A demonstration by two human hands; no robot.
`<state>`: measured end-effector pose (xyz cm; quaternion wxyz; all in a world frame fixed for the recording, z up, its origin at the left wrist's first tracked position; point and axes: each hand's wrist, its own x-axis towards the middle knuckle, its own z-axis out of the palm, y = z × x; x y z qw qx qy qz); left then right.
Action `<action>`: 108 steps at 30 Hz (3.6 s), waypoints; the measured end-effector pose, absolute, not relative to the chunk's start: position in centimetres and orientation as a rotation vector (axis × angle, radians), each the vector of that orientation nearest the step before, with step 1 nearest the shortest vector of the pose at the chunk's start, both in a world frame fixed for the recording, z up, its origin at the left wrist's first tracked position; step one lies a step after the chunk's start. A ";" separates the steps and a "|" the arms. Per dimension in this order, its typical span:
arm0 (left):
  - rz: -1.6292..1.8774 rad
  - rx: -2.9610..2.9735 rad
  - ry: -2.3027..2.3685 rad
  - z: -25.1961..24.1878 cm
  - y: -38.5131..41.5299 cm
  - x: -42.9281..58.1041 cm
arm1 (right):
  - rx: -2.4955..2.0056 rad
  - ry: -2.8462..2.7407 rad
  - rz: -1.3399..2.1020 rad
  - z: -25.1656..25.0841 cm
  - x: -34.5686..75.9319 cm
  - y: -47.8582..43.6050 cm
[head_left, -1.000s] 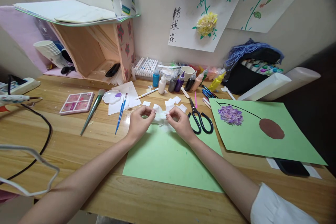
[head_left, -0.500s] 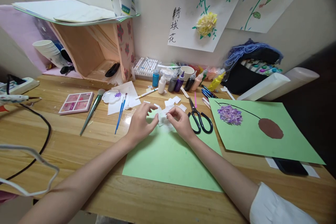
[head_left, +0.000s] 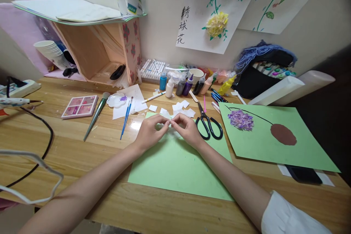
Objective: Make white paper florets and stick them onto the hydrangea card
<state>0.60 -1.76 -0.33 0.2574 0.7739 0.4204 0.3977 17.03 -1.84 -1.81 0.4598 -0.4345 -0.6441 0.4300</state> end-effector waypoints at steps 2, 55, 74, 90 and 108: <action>1.091 2.077 1.141 -0.3 -1.8 0.6 | -1.070 -1.589 1.057 -1.8 17.0 -1.8; 1.169 2.126 1.145 -0.3 -1.7 0.8 | -1.106 -1.652 0.996 -1.8 16.8 -2.0; 1.208 2.144 1.202 -0.3 -1.8 0.9 | -1.081 -1.618 1.018 -1.7 16.9 -1.9; 1.186 2.093 1.223 0.2 -1.9 0.9 | -1.074 -1.591 1.053 -1.7 16.8 -2.0; 1.134 1.688 1.303 -0.4 -1.5 1.2 | -1.099 -1.606 1.022 -2.0 16.8 -1.9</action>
